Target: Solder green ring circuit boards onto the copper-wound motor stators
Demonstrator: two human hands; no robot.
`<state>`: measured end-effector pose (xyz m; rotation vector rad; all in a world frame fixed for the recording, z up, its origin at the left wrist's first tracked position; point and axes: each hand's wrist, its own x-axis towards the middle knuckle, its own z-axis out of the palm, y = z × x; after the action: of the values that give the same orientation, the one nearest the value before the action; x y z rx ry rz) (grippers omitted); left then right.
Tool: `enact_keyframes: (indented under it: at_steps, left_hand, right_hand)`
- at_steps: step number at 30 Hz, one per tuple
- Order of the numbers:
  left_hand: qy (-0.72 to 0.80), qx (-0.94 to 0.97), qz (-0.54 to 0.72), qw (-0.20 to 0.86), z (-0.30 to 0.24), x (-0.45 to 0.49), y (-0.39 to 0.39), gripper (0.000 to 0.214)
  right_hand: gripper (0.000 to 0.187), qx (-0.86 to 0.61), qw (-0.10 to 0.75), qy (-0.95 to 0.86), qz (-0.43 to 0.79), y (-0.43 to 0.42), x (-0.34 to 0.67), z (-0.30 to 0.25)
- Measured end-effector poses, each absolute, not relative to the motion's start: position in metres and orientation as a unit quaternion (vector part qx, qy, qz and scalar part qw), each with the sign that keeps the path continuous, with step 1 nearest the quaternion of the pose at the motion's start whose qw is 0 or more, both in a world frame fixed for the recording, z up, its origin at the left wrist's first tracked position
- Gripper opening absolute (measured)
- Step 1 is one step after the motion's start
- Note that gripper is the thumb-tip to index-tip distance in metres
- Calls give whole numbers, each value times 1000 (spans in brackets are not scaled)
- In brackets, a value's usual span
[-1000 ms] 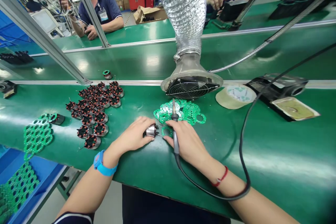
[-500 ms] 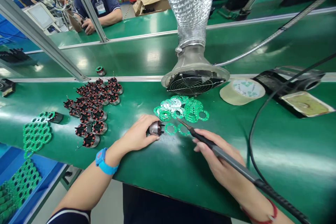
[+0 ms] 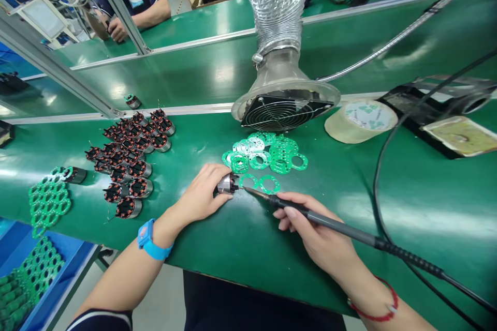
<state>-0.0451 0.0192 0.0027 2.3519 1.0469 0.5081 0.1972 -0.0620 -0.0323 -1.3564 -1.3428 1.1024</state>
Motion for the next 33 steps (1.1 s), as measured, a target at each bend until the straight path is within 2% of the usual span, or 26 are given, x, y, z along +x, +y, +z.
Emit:
enact_keyframes:
  at_steps: [7, 25, 33]
  left_hand:
    - [379, 878, 166, 239, 2, -44, 19, 42]
    - [384, 882, 168, 218, 1, -45, 20, 40]
    - [377, 885, 178, 209, 0, -45, 20, 41]
  right_hand:
    - [31, -555, 457, -529, 450, -61, 196, -28]
    - [21, -558, 441, -588, 384, -64, 193, -22]
    - [17, -532, 434, -675, 268, -64, 190, -19]
